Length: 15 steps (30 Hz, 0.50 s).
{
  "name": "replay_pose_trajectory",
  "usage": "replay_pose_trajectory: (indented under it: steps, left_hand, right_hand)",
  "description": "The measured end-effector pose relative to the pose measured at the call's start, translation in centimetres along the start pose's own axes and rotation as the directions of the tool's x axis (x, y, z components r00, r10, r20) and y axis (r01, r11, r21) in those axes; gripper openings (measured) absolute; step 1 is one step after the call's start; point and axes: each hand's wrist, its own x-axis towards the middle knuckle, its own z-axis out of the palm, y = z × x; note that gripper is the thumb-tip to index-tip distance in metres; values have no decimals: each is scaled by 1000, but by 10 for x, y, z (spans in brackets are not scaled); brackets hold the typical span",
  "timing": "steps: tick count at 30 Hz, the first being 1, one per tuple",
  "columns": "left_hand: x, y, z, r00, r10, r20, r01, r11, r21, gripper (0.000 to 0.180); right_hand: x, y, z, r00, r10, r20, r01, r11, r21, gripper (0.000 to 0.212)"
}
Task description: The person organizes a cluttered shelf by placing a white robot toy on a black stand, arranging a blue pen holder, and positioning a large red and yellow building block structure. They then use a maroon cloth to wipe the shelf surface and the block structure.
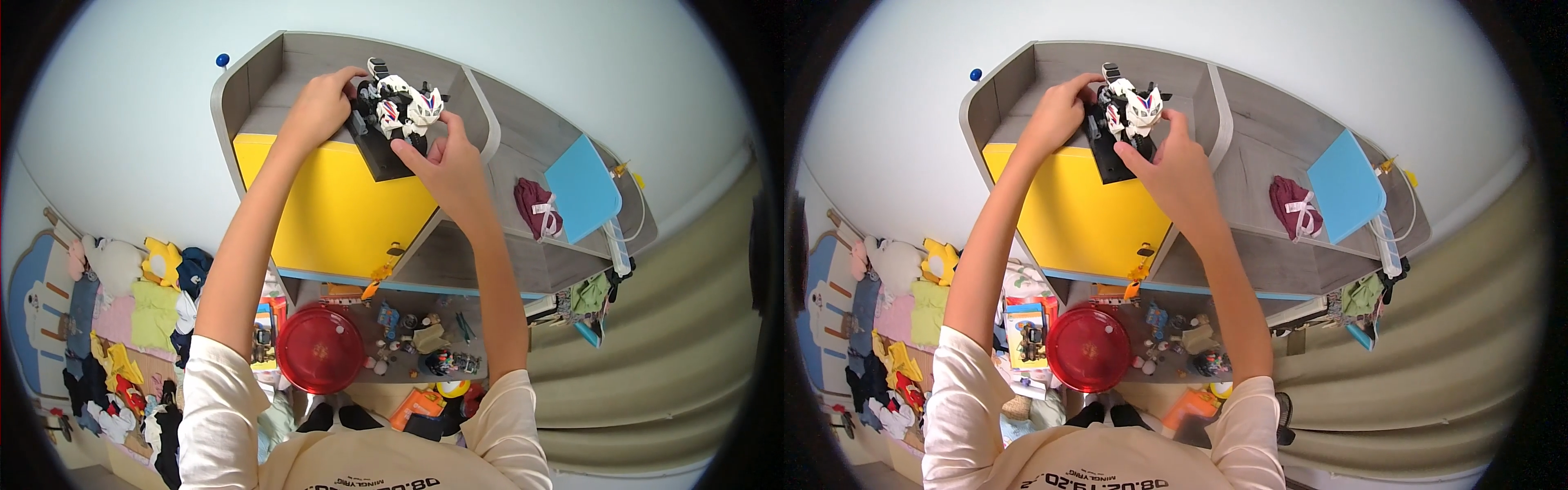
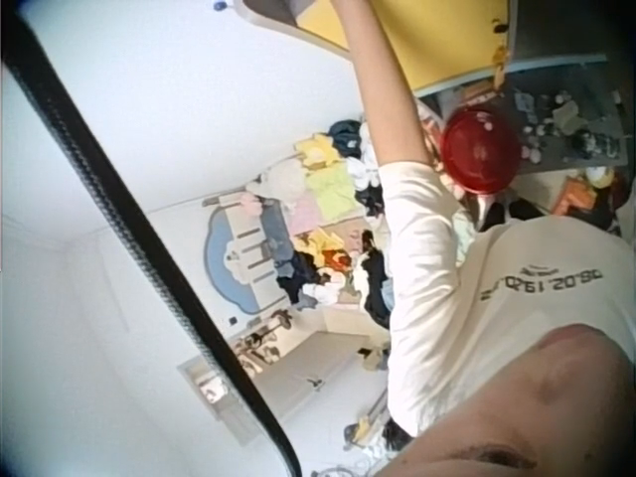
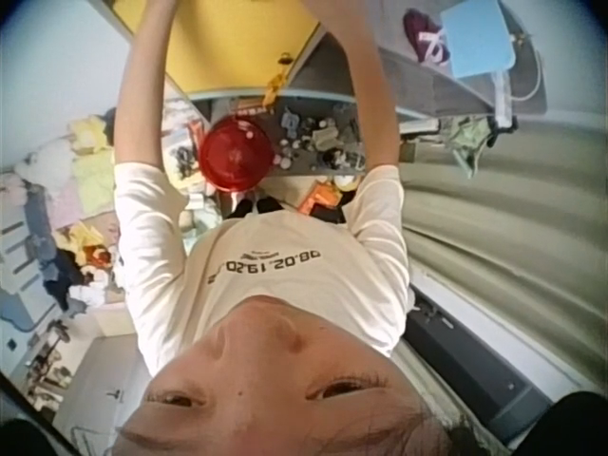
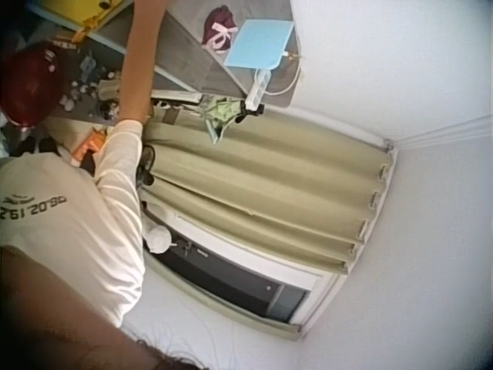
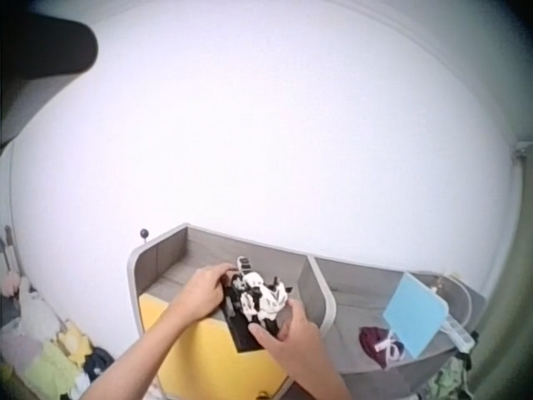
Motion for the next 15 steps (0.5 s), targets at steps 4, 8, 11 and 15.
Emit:
replay_pose_trajectory:
  steps: [4, 8, 11, 15]
  left_hand:
    - [0, 0, -1, 1000, 5, 2, -5, 999, -32, 40]
    - [3, -3, 3, 999, 37, -21, -38, 999, -30, 37]
    - [2, -2, 1, 998, 54, -21, -55, 998, -39, 37]
    - [1, -2, 0, 998, 59, -23, -60, 996, -62, 38]
  right_hand:
    - [-2, 0, -6, 1000, -10, 29, 10, 1000, -20, 56]
    - [-5, 5, -9, 999, -49, 18, 50, 996, -68, 48]
    - [-8, 5, -14, 999, -37, 35, 39, 997, -59, 45]
    - [-12, 5, -14, 999, -12, 52, 16, 997, -75, 43]
